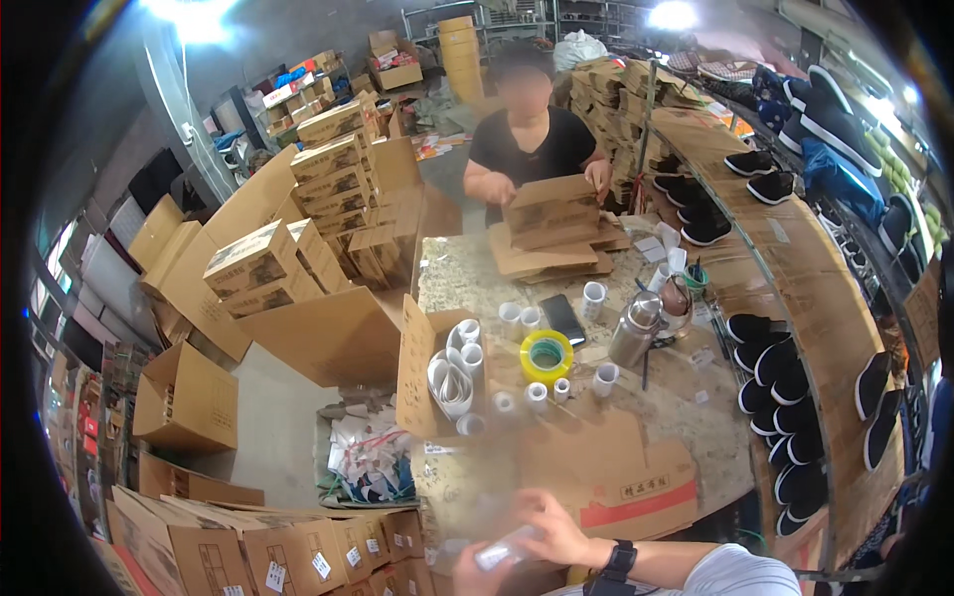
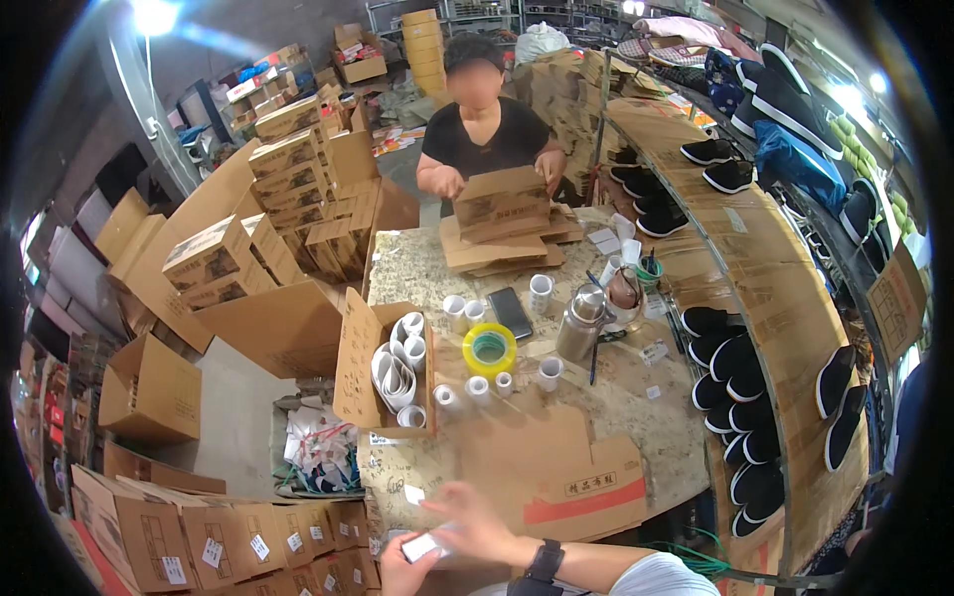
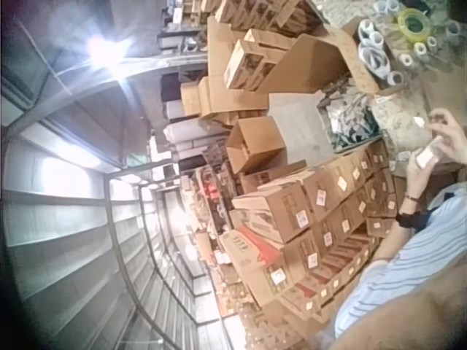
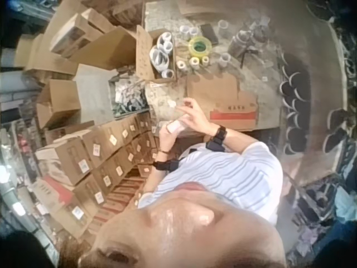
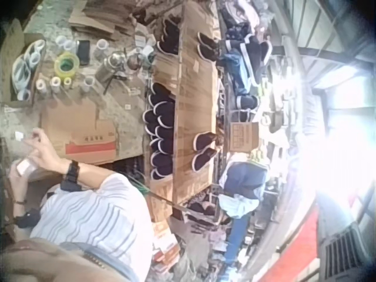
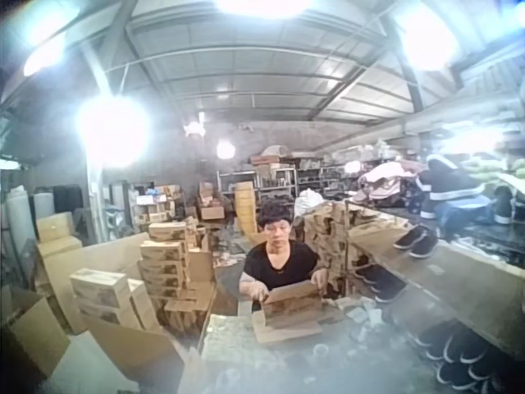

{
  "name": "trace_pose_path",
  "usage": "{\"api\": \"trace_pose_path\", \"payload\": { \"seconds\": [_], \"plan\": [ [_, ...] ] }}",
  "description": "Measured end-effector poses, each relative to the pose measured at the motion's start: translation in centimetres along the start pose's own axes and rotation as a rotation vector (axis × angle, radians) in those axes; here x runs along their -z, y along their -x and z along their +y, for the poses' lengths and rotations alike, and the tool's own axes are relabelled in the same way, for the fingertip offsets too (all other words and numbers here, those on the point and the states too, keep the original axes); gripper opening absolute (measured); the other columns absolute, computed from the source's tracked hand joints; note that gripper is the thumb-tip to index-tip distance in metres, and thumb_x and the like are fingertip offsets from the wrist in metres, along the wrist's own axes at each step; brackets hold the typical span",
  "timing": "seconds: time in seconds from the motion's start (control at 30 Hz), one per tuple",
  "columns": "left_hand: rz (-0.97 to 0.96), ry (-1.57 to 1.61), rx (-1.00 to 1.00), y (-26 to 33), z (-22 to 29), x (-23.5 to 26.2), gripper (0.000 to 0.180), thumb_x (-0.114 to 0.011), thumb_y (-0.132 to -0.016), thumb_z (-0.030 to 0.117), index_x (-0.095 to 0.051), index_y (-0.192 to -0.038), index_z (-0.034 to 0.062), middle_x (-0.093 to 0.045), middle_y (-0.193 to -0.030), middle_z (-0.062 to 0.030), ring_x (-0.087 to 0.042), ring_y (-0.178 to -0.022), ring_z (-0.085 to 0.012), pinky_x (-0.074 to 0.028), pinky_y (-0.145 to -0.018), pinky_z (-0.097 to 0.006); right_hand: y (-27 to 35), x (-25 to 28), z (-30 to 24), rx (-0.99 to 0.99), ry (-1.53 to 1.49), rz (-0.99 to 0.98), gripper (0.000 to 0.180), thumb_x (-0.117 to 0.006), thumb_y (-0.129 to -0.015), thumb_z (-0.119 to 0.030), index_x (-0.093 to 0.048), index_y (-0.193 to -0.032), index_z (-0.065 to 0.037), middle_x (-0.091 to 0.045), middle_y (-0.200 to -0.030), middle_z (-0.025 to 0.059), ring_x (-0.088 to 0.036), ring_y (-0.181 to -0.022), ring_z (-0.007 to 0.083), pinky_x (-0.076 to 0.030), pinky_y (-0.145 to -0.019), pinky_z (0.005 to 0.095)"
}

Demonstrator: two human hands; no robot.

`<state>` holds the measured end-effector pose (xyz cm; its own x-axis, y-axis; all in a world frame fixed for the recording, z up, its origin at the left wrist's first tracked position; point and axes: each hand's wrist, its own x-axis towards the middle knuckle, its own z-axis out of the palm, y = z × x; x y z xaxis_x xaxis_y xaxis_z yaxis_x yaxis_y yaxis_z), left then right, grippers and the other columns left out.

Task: Applying identification labels to shoe boxes and stacking them into a larger shipping container.

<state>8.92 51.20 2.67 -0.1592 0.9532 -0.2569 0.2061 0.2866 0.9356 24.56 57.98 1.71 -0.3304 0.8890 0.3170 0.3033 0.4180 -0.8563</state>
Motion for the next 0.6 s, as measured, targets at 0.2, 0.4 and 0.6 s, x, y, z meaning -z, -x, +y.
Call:
{"api": "trace_pose_path", "payload": {
  "seconds": [0.2, 0.4, 0.6],
  "plan": [
    [0.027, 0.233, 0.027, -2.2, -1.0, 1.7, 0.055, -0.071, -0.065, -0.004, -0.041, -0.111, -0.0042, -0.056, -0.099, -0.0118, -0.057, -0.089, -0.0173, -0.05, -0.075, -0.029, -2.2, 2.1, 0.0, -0.163, -0.087, 0.138, 0.026, -0.067, -0.068, -0.007, -0.061, -0.094, -0.009, -0.046, -0.108, 0.0109, -0.048, -0.1, 0.0254, -0.041, -0.086, 0.0333],
    [0.043, 0.257, -0.108, -2.6, -1.0, 1.6, 0.051, -0.072, -0.065, -0.004, -0.043, -0.107, -0.0039, -0.055, -0.1, -0.0114, -0.057, -0.088, -0.0161, -0.05, -0.076, -0.029, -2.2, 2.7, 0.1, -0.141, -0.109, 0.204, 0.016, -0.067, -0.068, -0.004, -0.06, -0.083, -0.004, -0.049, -0.104, 0.0104, -0.047, -0.101, 0.0241, -0.039, -0.086, 0.0328],
    [0.051, 0.289, -0.023, -1.9, -1.9, 1.4, 0.048, -0.072, -0.067, 0.0, -0.045, -0.105, -0.0051, -0.057, -0.095, -0.0114, -0.057, -0.086, -0.015, -0.049, -0.073, -0.028, -1.3, 2.4, -0.4, -0.186, -0.098, 0.153, 0.011, -0.066, -0.071, -0.005, -0.058, -0.078, -0.004, -0.05, -0.104, 0.0105, -0.048, -0.1, 0.0245, -0.039, -0.085, 0.033]
  ]
}}
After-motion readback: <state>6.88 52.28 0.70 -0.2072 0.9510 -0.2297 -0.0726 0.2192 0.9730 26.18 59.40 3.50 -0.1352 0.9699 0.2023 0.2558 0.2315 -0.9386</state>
